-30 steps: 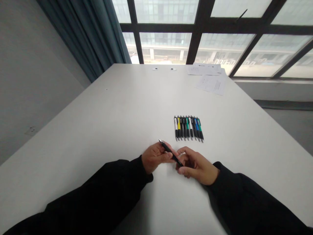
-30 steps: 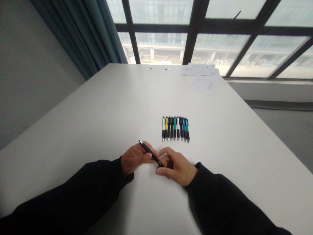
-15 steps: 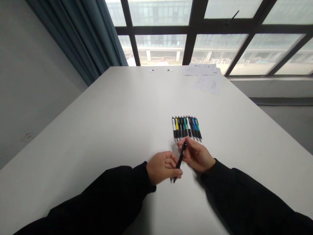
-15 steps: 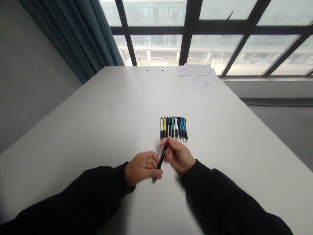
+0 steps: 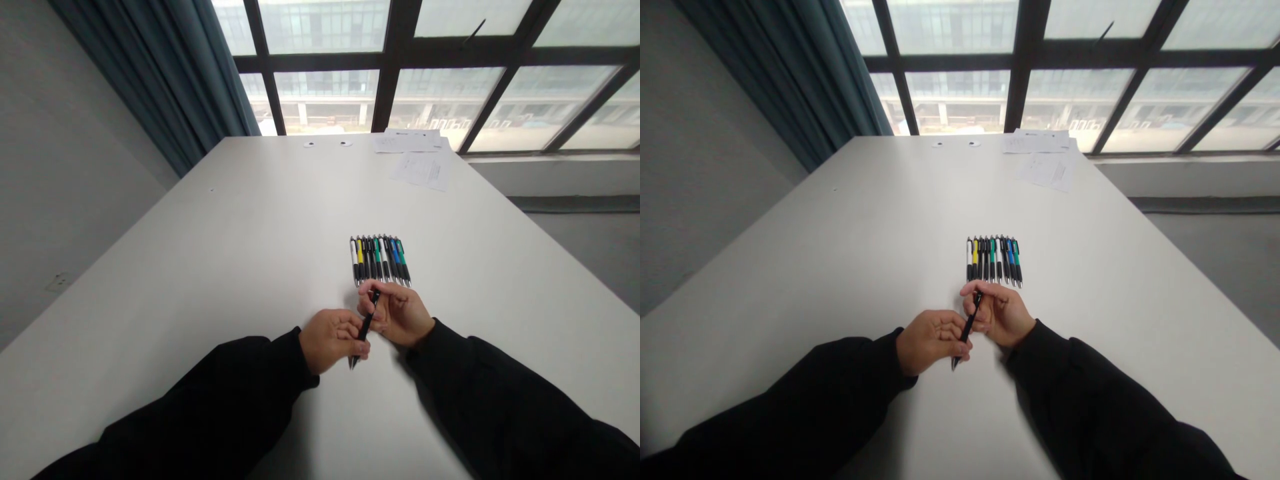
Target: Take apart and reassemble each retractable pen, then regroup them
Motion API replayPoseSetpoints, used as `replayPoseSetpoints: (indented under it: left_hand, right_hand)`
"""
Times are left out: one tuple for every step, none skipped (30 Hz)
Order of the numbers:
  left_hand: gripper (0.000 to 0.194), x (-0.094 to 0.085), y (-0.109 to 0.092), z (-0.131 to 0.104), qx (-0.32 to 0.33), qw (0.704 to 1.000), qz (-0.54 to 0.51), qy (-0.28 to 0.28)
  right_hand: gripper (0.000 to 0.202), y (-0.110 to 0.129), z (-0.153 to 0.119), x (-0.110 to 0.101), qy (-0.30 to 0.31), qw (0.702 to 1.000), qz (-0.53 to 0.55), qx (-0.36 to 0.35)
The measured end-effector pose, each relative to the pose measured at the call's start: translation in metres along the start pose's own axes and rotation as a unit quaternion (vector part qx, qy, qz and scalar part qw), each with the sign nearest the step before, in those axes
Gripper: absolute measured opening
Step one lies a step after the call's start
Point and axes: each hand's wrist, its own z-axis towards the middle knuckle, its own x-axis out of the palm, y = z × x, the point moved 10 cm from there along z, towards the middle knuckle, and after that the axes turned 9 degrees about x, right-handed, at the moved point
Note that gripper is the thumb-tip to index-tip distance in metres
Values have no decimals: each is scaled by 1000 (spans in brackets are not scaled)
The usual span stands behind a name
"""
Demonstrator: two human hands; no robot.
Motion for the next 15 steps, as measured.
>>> replayPoseSetpoints:
  left_hand:
    - [40,1,1,0,-2,1000,2,1]
    - [40,1,1,0,-2,1000,4,1]
    - [40,1,0,0,1,1000,6,1]
    - [40,0,-1,0,7,1000,9,0]
    - [39,-2,-3,1,16,1000,12,-4]
    - [39,-5,-6,2,27,999,20,-9]
    - [40,-11,-9,3,41,998,34,-22]
    - [42,-19,-14,5,58,996,60,-41]
    - [47,-30,-20,8,78,990,95,-66]
    - [55,-43,-28,11,106,979,143,-98]
    - [61,-54,-39,14,136,962,200,-128]
    - [62,-64,-51,18,166,939,257,-154]
    - [59,-71,-61,23,188,916,309,-173]
    - [51,-77,-71,29,204,889,364,-187]
    - [42,-81,-80,35,211,858,421,-203]
  right_hand:
    - [19,0,1,1,4,1000,-5,-4]
    - [19,0,1,2,6,1000,-9,-8]
    - [20,0,1,3,6,1000,-16,-12]
    - [25,-1,1,3,1,1000,-25,-17]
    - [32,-2,1,3,-8,999,-42,-26]
    - [40,-3,-1,2,-23,997,-69,-37]
    - [47,-2,-4,1,-41,991,-110,-58]
    - [50,2,-8,0,-62,980,-167,-92]
    - [48,5,-13,-1,-94,958,-242,-120]
    - [44,11,-19,-4,-136,925,-322,-151]
    - [43,20,-27,-5,-180,883,-389,-191]
    - [41,25,-33,-5,-207,844,-447,-213]
    - [38,29,-37,-4,-223,810,-493,-226]
    - [35,31,-39,-2,-229,784,-530,-231]
    - [30,31,-38,0,-224,763,-561,-228]
